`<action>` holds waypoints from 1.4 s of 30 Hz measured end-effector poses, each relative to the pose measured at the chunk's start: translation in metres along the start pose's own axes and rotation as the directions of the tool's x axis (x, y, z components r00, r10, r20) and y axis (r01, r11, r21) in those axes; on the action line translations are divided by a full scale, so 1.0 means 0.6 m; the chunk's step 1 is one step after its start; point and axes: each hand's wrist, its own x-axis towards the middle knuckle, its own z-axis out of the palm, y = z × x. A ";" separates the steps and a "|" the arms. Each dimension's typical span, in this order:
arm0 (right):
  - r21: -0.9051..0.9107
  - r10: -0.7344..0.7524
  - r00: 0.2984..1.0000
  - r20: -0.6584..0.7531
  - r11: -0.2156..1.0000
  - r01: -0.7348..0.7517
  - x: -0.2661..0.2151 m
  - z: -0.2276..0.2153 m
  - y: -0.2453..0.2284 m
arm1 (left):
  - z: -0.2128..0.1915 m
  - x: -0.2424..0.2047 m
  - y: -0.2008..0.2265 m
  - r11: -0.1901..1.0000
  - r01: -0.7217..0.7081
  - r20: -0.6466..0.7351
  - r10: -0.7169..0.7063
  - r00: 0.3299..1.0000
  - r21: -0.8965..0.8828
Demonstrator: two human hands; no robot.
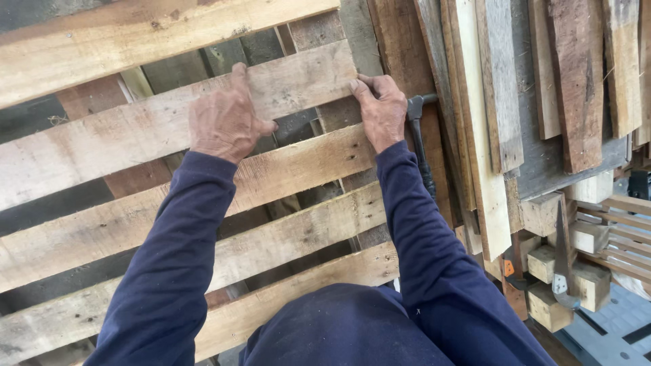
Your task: The person assembles a wooden pallet by placing wooden slats onto a frame and securing them with nails using a hammer. The person repeatedly picks up nails, positions slats, and hammers them into place.
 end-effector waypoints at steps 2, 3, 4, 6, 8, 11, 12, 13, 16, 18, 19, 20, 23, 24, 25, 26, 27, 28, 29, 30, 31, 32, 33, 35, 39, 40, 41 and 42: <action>0.046 0.035 0.999 0.008 0.998 -0.036 0.000 -0.004 0.002 | 0.006 0.001 0.002 1.000 0.006 0.026 -0.005 1.000 -0.024; 0.074 0.072 0.997 0.018 0.995 -0.073 0.000 -0.004 0.002 | 0.008 0.001 0.002 0.999 0.010 0.033 -0.008 0.999 -0.040; 0.104 0.106 0.994 0.030 0.989 -0.109 0.000 -0.003 0.002 | 0.009 0.002 0.001 0.998 0.015 0.037 -0.013 0.999 -0.054; 0.126 0.048 0.998 0.047 0.991 -0.054 0.000 -0.002 0.003 | 0.008 0.002 -0.003 0.998 0.018 0.029 -0.016 0.999 -0.066; 0.139 0.026 0.998 0.059 0.990 -0.034 0.001 -0.002 0.002 | 0.005 0.003 -0.006 0.998 0.007 0.001 -0.007 1.000 -0.060; 0.140 0.038 0.996 0.075 0.989 -0.048 -0.002 -0.007 0.005 | 0.004 0.000 -0.006 0.999 -0.020 -0.024 0.019 1.000 -0.034; 0.141 0.036 0.996 0.077 0.989 -0.047 -0.003 -0.009 0.005 | 0.005 -0.001 -0.004 1.000 -0.009 -0.008 0.009 1.000 -0.029; 0.142 0.034 0.996 0.080 0.989 -0.045 -0.003 -0.011 0.006 | 0.005 -0.001 -0.003 1.000 0.002 0.008 -0.002 1.000 -0.024; 0.138 0.071 0.994 0.083 0.987 -0.082 -0.004 -0.010 0.011 | 0.009 -0.004 0.001 1.000 0.006 0.007 -0.006 1.000 -0.026; 0.147 0.054 0.996 0.072 0.987 -0.064 -0.004 -0.006 0.014 | 0.008 -0.005 0.002 0.999 0.005 0.008 -0.005 1.000 -0.032; 0.151 0.045 0.997 0.067 0.987 -0.055 -0.004 -0.007 0.014 | 0.004 -0.005 0.003 0.999 0.007 0.015 -0.007 1.000 -0.035; 0.162 0.046 0.996 0.082 0.985 -0.059 -0.001 -0.007 0.013 | -0.002 -0.004 0.005 0.999 0.008 0.019 -0.008 1.000 -0.037; 0.187 0.113 0.984 0.135 0.973 -0.138 -0.004 -0.026 0.008 | -0.027 -0.018 0.020 0.996 0.019 0.010 -0.018 1.000 -0.091; 0.189 0.180 0.971 0.156 0.960 -0.208 -0.010 -0.040 0.007 | -0.034 -0.029 0.029 0.988 0.041 0.041 -0.035 0.999 -0.148; 0.190 0.245 0.953 0.177 0.942 -0.277 -0.018 -0.053 0.007 | -0.039 -0.046 0.039 0.977 0.063 0.073 -0.049 0.996 -0.204; 0.122 0.227 0.959 0.171 0.961 -0.249 -0.032 -0.069 0.009 | -0.040 -0.064 0.051 0.961 0.088 0.109 -0.061 0.992 -0.262; 0.053 0.209 0.964 0.166 0.974 -0.220 -0.049 -0.084 0.012 | -0.036 -0.082 0.065 0.976 0.071 0.209 -0.027 0.978 -0.204; -0.017 0.190 0.968 0.166 0.982 -0.189 -0.065 -0.092 0.014 | -0.031 -0.103 0.079 0.988 0.050 0.309 -0.003 0.951 -0.147; -0.039 0.190 0.969 0.160 0.982 -0.187 -0.082 -0.095 0.017 | -0.024 -0.120 0.089 0.996 0.023 0.406 0.016 0.914 -0.091; -0.061 0.193 0.969 0.155 0.981 -0.186 -0.100 -0.095 0.019 | -0.016 -0.135 0.098 0.995 -0.041 0.332 0.068 0.941 -0.087; -0.083 0.196 0.969 0.151 0.979 -0.185 -0.115 -0.095 0.021 | -0.007 -0.147 0.109 0.991 -0.104 0.256 0.121 0.959 -0.079; -0.049 0.134 0.983 0.129 0.991 -0.129 -0.124 -0.091 0.022 | 0.001 -0.153 0.114 0.985 -0.164 0.176 0.172 0.969 -0.061; -0.015 0.072 0.992 0.105 0.997 -0.070 -0.132 -0.087 0.021 | 0.007 -0.155 0.117 0.984 -0.176 0.169 0.179 0.969 -0.033; 0.018 0.010 0.997 0.071 1.000 -0.011 -0.137 -0.078 0.015 | 0.014 -0.154 0.123 0.979 -0.202 0.153 0.195 0.969 0.032; 0.027 0.012 0.999 0.047 1.000 -0.013 -0.124 -0.071 0.005 | 0.013 -0.140 0.121 0.982 -0.186 0.136 0.190 0.972 -0.047; 0.029 0.015 0.999 0.046 0.999 -0.016 -0.123 -0.072 0.006 | 0.014 -0.140 0.122 0.982 -0.176 0.135 0.184 0.974 -0.065; 0.038 0.028 0.998 0.051 0.999 -0.030 -0.123 -0.072 0.008 | 0.015 -0.140 0.123 0.982 -0.167 0.133 0.177 0.975 -0.082; 0.049 0.041 0.998 0.057 0.998 -0.044 -0.123 -0.072 0.010 | 0.014 -0.140 0.123 0.983 -0.157 0.137 0.170 0.976 -0.099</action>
